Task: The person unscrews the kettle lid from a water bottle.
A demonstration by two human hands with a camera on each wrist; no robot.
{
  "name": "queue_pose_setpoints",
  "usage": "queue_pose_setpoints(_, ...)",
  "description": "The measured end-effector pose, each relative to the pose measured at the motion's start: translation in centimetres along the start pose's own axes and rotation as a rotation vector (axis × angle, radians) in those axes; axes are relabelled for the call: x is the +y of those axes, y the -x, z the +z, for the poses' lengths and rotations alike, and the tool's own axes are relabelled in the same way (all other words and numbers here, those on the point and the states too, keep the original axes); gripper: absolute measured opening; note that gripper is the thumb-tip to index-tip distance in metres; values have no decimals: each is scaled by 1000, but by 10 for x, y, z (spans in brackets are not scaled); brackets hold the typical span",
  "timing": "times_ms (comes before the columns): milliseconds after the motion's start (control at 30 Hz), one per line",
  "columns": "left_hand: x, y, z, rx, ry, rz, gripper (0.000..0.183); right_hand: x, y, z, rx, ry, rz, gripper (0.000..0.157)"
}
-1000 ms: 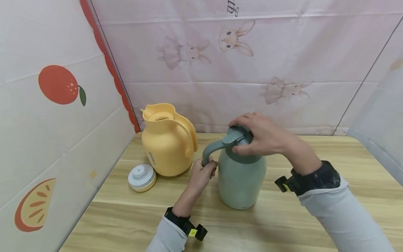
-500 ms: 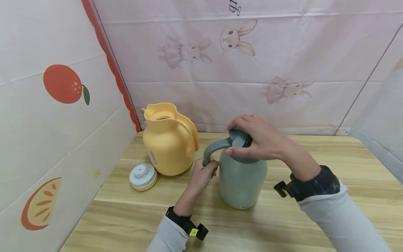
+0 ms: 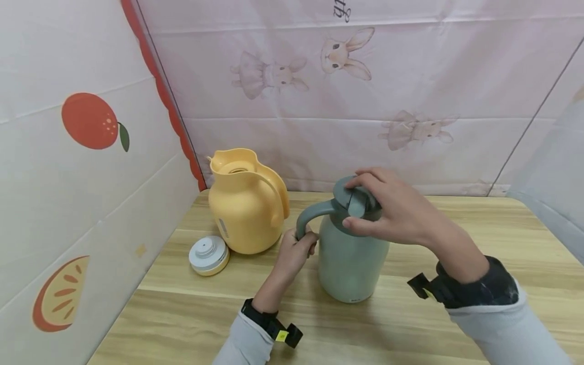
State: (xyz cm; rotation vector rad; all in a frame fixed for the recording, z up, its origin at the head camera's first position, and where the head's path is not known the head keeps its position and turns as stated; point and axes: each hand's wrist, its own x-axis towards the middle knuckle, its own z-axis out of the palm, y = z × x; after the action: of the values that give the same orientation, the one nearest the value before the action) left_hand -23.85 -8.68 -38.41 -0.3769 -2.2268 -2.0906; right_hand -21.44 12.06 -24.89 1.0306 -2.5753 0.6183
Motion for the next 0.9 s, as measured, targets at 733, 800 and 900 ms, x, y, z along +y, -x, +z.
queue_pose_setpoints(733, 1, -1, -1, 2, 13, -7, 27, 24, 21, -13, 100, -207, -149, 44)
queue_pose_setpoints(800, 0, -1, -1, 1, 12, -4, 26, 25, 22, -13, 106, -217, -148, 43)
queue_pose_setpoints(900, 0, -1, -1, 0, 14, -1, 26, 26, 23, -12, 111, -230, -133, 42)
